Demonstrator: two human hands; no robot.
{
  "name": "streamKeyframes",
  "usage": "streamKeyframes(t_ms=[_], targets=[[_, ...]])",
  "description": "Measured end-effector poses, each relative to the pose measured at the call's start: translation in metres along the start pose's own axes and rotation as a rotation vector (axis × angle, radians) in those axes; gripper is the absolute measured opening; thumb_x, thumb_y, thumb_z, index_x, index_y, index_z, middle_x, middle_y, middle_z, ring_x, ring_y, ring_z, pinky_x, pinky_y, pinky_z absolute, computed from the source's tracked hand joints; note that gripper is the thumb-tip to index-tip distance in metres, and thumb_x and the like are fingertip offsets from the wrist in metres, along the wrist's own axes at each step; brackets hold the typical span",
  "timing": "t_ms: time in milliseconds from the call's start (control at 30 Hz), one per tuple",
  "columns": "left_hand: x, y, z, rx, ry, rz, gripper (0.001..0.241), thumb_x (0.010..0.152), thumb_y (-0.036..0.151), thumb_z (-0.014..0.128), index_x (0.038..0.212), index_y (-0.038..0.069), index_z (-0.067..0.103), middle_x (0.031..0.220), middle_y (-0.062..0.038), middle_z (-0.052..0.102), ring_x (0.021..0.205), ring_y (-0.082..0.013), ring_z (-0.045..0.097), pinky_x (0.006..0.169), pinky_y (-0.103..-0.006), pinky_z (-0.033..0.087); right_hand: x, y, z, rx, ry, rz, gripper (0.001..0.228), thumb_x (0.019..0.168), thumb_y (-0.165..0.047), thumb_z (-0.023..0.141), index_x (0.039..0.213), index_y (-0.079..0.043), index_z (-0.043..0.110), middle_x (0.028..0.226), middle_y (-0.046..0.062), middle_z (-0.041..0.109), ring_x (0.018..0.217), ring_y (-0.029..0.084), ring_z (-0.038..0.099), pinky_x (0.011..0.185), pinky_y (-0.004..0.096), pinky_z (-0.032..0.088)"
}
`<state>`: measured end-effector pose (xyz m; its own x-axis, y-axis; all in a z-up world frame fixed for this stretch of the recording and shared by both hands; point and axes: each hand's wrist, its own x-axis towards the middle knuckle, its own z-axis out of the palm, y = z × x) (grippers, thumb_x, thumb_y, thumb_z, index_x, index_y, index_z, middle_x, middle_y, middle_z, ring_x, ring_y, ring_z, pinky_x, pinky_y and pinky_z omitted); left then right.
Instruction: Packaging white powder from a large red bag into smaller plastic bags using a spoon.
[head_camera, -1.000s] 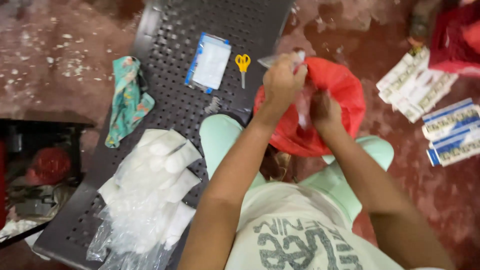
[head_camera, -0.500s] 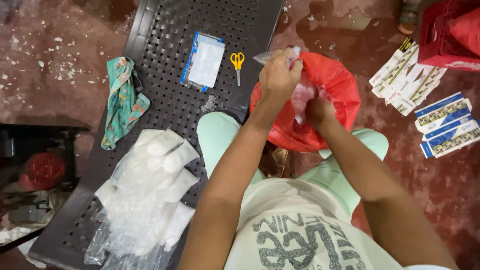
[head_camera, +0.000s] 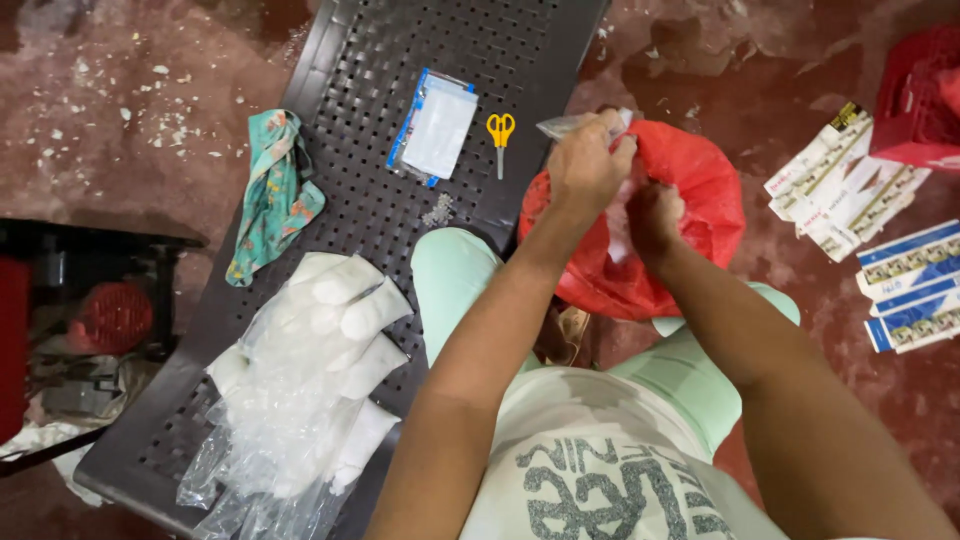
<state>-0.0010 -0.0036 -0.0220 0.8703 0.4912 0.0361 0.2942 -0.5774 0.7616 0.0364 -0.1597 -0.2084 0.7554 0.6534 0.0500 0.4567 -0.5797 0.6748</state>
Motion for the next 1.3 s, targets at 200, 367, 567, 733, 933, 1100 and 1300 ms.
streamKeyframes(t_ms=[200, 367, 567, 733, 933, 1100, 1300], targets=[[-0.001, -0.01, 0.004, -0.026, -0.006, 0.007, 0.014, 0.079, 0.035, 0.061, 0.085, 0.022, 0.06, 0.088, -0.003, 0.067, 0.094, -0.0294, 0.071, 0.083, -0.0464, 0.058, -0.01, 0.02, -0.009, 0.242, -0.725, -0.091, 0.027, 0.093, -0.019, 0.056, 0.109, -0.006, 0.073, 0.099, 0.011, 0.073, 0.094, 0.032, 0.07, 0.059, 0.046, 0.058], [0.002, 0.0, 0.013, 0.031, -0.009, -0.096, 0.024, 0.077, 0.042, 0.06, 0.078, 0.018, 0.066, 0.082, -0.005, 0.07, 0.09, -0.0262, 0.074, 0.081, -0.0424, 0.06, -0.006, 0.043, 0.012, 0.463, -0.738, -0.007, 0.03, 0.092, -0.021, 0.054, 0.103, -0.006, 0.077, 0.098, 0.015, 0.074, 0.093, 0.036, 0.071, 0.052, 0.059, 0.057], [0.003, -0.015, -0.006, 0.004, 0.008, 0.08, 0.021, 0.083, 0.036, 0.056, 0.089, 0.016, 0.058, 0.091, -0.01, 0.064, 0.086, -0.0399, 0.065, 0.071, -0.055, 0.048, 0.004, 0.103, -0.058, 0.646, -0.933, 0.025, 0.042, 0.075, -0.016, 0.072, 0.117, -0.012, 0.071, 0.12, 0.014, 0.07, 0.111, 0.036, 0.066, 0.082, 0.048, 0.059], [-0.003, -0.012, -0.004, -0.033, -0.037, 0.045, 0.016, 0.082, 0.033, 0.057, 0.08, 0.017, 0.058, 0.083, -0.007, 0.062, 0.074, -0.0348, 0.064, 0.066, -0.0515, 0.047, 0.002, 0.09, -0.034, 0.498, -0.768, 0.171, 0.033, 0.099, -0.019, 0.045, 0.111, -0.01, 0.074, 0.108, 0.013, 0.073, 0.097, 0.034, 0.071, 0.07, 0.045, 0.06], [0.002, -0.012, 0.002, -0.032, -0.007, 0.059, 0.017, 0.083, 0.035, 0.057, 0.081, 0.018, 0.059, 0.084, -0.009, 0.063, 0.077, -0.0358, 0.065, 0.068, -0.0515, 0.047, -0.007, 0.074, -0.072, 0.556, -0.881, 0.111, 0.044, 0.106, -0.019, 0.011, 0.108, -0.002, 0.051, 0.089, 0.011, 0.057, 0.078, 0.024, 0.063, 0.065, 0.033, 0.059], [0.009, -0.013, 0.0, -0.075, 0.055, 0.039, 0.017, 0.082, 0.035, 0.058, 0.086, 0.018, 0.06, 0.086, -0.005, 0.063, 0.076, -0.0346, 0.066, 0.066, -0.0496, 0.047, -0.018, 0.082, -0.024, 0.663, -0.662, 0.275, 0.034, 0.095, -0.011, 0.03, 0.102, -0.002, 0.063, 0.089, 0.018, 0.066, 0.082, 0.036, 0.067, 0.068, 0.046, 0.057], [0.003, -0.013, 0.004, -0.022, 0.038, 0.081, 0.023, 0.082, 0.035, 0.056, 0.089, 0.015, 0.063, 0.084, -0.014, 0.064, 0.078, -0.0415, 0.065, 0.072, -0.0542, 0.046, -0.012, -0.009, 0.08, 0.266, -0.351, 0.273, 0.009, 0.087, -0.019, 0.058, 0.095, -0.016, 0.061, 0.076, 0.003, 0.067, 0.06, 0.022, 0.069, 0.042, 0.035, 0.053]])
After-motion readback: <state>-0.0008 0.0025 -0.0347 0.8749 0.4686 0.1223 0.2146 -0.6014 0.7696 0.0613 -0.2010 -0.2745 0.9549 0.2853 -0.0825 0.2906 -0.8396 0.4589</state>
